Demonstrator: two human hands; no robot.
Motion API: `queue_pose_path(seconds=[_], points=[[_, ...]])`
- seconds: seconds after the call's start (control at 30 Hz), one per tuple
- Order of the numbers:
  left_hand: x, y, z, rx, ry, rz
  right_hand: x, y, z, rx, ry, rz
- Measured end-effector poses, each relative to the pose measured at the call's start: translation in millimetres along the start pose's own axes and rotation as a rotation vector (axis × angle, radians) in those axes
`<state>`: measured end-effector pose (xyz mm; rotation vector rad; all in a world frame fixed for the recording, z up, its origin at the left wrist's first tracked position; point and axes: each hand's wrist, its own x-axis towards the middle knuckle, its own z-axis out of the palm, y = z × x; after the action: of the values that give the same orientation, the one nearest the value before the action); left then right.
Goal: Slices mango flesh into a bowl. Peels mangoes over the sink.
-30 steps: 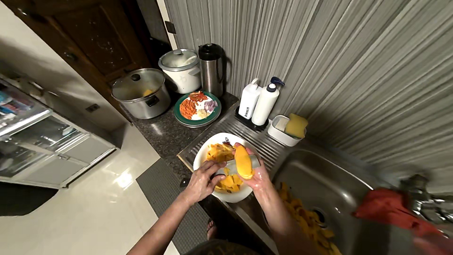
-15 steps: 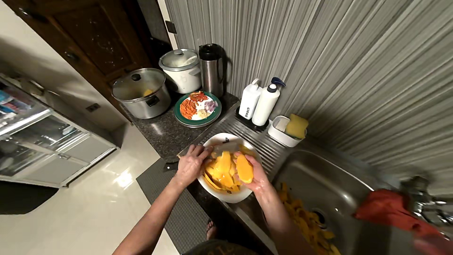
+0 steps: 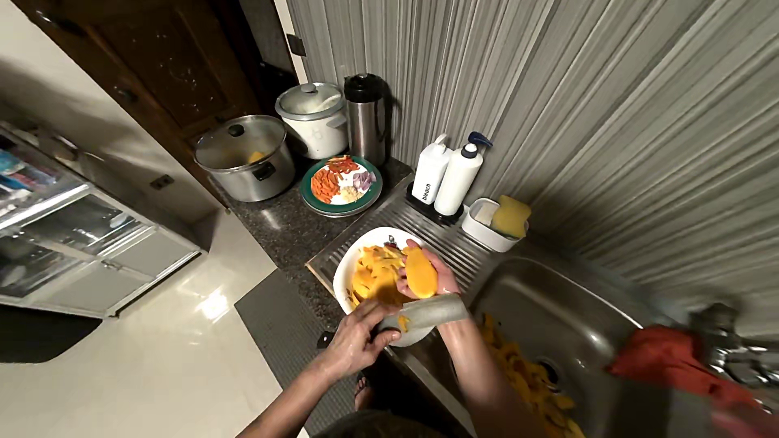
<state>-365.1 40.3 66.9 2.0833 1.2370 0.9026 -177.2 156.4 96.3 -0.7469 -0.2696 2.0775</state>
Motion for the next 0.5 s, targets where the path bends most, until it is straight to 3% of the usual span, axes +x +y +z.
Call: queue_pose_path(seconds=[0.33,0.5], points=[[-3.2,-2.0,0.4,0.129,0.104,0.109,-6.1,0.0,16.3,-0.06,0.138,-0.14],[-3.7,-4.7,2.2,0.128,0.117,0.121,0.5,3.9,10.0,0.003,0.08,-0.1]])
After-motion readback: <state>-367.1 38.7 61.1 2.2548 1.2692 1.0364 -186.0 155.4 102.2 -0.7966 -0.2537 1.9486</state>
